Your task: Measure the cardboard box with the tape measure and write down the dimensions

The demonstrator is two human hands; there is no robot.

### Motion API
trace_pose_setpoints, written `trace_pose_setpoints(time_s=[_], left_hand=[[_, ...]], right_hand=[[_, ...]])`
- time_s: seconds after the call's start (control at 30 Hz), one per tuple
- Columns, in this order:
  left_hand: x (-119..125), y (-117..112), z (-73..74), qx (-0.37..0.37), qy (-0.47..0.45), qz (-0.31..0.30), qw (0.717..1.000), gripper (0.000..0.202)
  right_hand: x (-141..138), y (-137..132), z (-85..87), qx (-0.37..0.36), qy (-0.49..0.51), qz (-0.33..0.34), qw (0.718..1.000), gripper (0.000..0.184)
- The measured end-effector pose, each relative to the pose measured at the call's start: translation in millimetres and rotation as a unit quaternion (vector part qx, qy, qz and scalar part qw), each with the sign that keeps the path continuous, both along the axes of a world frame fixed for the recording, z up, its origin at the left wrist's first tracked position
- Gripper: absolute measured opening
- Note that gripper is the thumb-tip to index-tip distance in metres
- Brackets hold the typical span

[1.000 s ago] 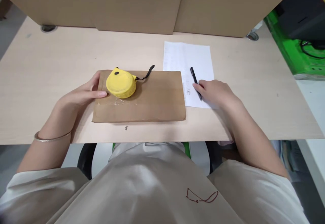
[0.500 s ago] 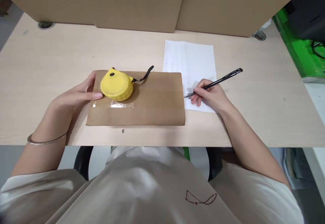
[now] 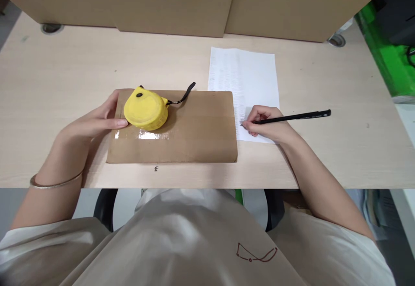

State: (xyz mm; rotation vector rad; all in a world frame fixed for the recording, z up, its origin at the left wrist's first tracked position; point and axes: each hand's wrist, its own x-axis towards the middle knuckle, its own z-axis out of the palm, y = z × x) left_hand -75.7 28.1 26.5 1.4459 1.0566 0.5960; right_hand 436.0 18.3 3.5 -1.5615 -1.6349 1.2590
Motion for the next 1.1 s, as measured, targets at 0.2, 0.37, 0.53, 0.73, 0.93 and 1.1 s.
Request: trace_pose_setpoints(time_s=[0.2,0.37,0.53,0.73,0.93,1.1], left_hand=[[-1.9,0.4,-2.6,0.007,-0.001,-0.006,1.000,0.101],[1.5,-3.1,1.6,-0.010,-0.003,0.017,1.000,0.099],[4.7,-6.0,5.8,-0.021,-0.005,0.022,1.000,0.100],[1.5,-4.3,3.5,-0.013,-0.006,0.014,1.000,0.097],[-0.1,-3.3,1.1,-0.012,-0.008,0.012,1.000,0.098],[0.7,-4.1,1.6,-0.014,-0.004,0.012,1.000,0.099]], right_hand=[[-0.8,1.1,-0.4,-0.004,-0.005,-0.002,1.000,0.077],[-0.5,0.4,-1.0,0.001,-0.001,-0.005,1.000,0.073],[-0.3,-1.1,-0.6,0.010,0.002,-0.008,1.000,0.078],[-0.9,-1.9,0.2,0.005,0.004,-0.004,1.000,0.076],[2.0,-1.3,-1.4,0.011,-0.006,-0.005,1.000,0.077],[4.7,-0.2,-2.3,-0.001,-0.002,0.010,1.000,0.069]])
